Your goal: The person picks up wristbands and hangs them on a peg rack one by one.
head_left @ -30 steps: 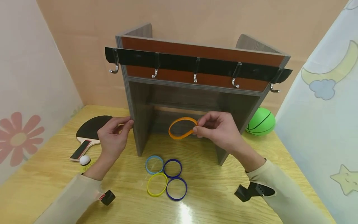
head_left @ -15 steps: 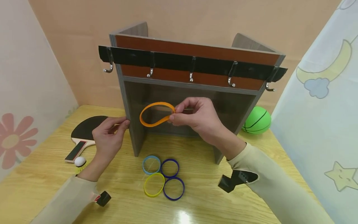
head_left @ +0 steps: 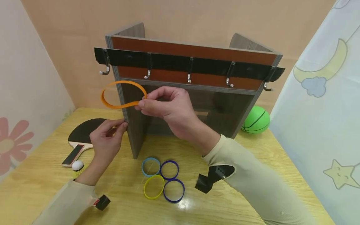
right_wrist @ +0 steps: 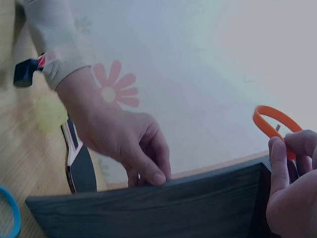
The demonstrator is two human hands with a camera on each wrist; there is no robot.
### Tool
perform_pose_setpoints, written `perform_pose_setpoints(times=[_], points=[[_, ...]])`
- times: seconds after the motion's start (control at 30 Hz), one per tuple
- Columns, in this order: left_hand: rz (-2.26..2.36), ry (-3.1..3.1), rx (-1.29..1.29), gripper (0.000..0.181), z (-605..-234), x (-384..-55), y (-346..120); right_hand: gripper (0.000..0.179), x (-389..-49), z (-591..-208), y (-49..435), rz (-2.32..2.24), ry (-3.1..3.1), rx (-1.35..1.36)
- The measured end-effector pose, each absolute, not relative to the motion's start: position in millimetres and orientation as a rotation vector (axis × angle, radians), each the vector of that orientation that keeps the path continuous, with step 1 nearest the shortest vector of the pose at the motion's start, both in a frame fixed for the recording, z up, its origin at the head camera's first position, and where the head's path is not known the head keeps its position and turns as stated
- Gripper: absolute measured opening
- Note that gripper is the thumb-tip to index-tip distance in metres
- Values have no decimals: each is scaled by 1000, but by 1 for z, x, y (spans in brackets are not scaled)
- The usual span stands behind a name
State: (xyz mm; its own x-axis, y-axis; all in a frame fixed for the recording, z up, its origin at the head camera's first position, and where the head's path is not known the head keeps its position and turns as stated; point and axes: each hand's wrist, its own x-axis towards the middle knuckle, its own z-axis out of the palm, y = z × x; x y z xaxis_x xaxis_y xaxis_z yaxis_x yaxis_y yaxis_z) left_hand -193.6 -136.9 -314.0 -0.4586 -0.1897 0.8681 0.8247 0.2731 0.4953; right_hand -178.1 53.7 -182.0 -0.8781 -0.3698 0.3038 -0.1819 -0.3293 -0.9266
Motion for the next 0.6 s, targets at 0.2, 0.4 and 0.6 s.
perform_pose_setpoints(times=[0.2, 0.4, 0.6], points=[[-1381, -1582, -622, 10, -315, -194, -137, 7, -180, -178, 41, -2413, 1683, -685], [-1400, -1570, -638, 9, -315, -194, -137, 8, -182, -177, 32, -2489, 1596, -674], [-1402, -1561, -645, 8, -316, -194, -138, 15, -180, -179, 25, -2574, 1521, -646]])
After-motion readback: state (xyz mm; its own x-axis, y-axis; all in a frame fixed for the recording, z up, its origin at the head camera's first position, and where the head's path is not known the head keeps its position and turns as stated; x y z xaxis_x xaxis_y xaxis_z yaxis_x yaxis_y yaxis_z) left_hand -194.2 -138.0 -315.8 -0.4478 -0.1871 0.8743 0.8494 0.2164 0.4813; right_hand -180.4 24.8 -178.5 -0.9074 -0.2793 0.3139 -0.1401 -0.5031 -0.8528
